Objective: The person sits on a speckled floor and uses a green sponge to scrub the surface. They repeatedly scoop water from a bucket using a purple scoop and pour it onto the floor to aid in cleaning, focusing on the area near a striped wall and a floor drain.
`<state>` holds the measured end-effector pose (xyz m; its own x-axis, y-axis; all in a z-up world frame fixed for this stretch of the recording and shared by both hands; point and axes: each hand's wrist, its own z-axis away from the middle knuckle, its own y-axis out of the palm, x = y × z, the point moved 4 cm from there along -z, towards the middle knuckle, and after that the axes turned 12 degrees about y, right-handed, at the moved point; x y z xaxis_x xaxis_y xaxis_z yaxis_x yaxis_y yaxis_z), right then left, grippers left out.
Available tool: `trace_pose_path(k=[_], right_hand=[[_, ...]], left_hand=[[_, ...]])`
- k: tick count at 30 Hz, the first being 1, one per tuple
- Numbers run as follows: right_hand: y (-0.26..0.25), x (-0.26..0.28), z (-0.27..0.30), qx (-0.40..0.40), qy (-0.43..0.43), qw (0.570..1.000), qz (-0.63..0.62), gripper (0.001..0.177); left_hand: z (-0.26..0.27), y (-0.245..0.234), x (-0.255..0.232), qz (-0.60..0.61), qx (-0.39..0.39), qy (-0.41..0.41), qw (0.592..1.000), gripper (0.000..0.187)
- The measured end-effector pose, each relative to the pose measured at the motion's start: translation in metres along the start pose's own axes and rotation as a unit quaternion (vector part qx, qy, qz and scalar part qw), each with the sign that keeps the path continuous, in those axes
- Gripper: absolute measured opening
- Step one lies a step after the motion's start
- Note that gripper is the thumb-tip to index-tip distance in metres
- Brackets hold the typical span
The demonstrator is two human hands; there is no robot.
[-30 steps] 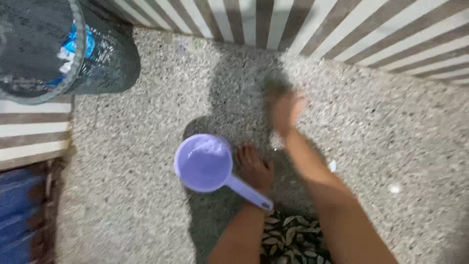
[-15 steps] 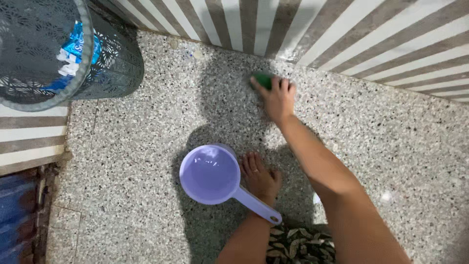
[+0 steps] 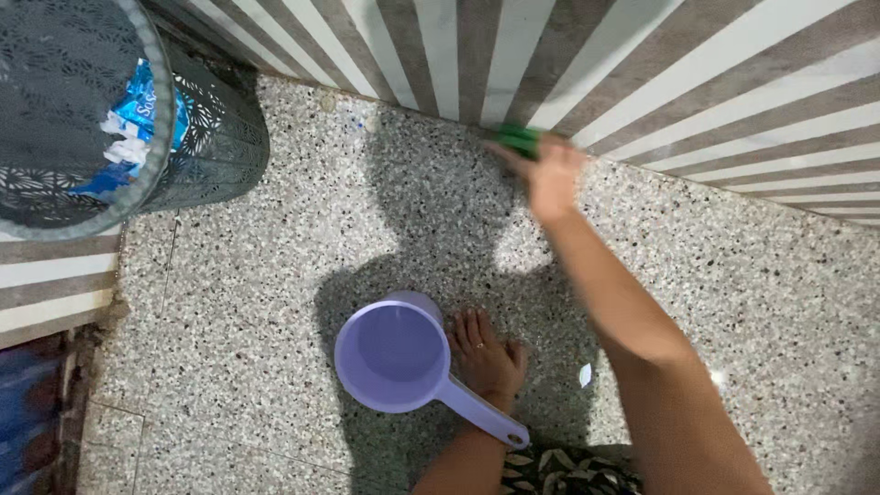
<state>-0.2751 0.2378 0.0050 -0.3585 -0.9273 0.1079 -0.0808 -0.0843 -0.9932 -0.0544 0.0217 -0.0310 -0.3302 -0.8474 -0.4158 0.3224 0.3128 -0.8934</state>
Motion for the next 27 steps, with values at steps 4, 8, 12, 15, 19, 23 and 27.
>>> trace_pose_path(k=[4, 8, 12, 15, 19, 23, 27], right_hand=[[0.004, 0.068, -0.033, -0.061, -0.077, 0.992, 0.080, 0.087], [0.000, -0.062, 0.020, -0.045, 0.055, 0.993, -0.099, 0.039], [-0.001, -0.101, 0.036, -0.149, 0.012, 0.985, -0.084, 0.054], [-0.038, -0.038, 0.015, -0.233, -0.070, 0.962, 0.120, 0.047], [-0.091, -0.035, -0.021, -0.246, 0.094, 0.943, -0.205, 0.020], [-0.076, -0.056, -0.012, -0.423, -0.002, 0.902, -0.082, 0.010], [-0.046, -0.028, 0.024, -0.259, -0.101, 0.947, 0.163, 0.058]], left_hand=[[0.000, -0.002, -0.004, 0.010, -0.030, 0.000, 0.999, 0.073], [-0.001, -0.007, -0.007, 0.006, -0.050, 0.010, 0.999, 0.074], [0.002, -0.010, -0.007, 0.019, -0.070, 0.013, 0.997, 0.073], [-0.001, -0.009, -0.010, 0.020, -0.076, 0.013, 0.997, 0.072], [-0.001, -0.011, -0.008, 0.002, -0.095, 0.029, 0.995, 0.072], [0.003, -0.016, -0.008, 0.018, -0.099, 0.025, 0.995, 0.074], [0.006, -0.024, -0.009, 0.021, -0.114, 0.025, 0.993, 0.072]])
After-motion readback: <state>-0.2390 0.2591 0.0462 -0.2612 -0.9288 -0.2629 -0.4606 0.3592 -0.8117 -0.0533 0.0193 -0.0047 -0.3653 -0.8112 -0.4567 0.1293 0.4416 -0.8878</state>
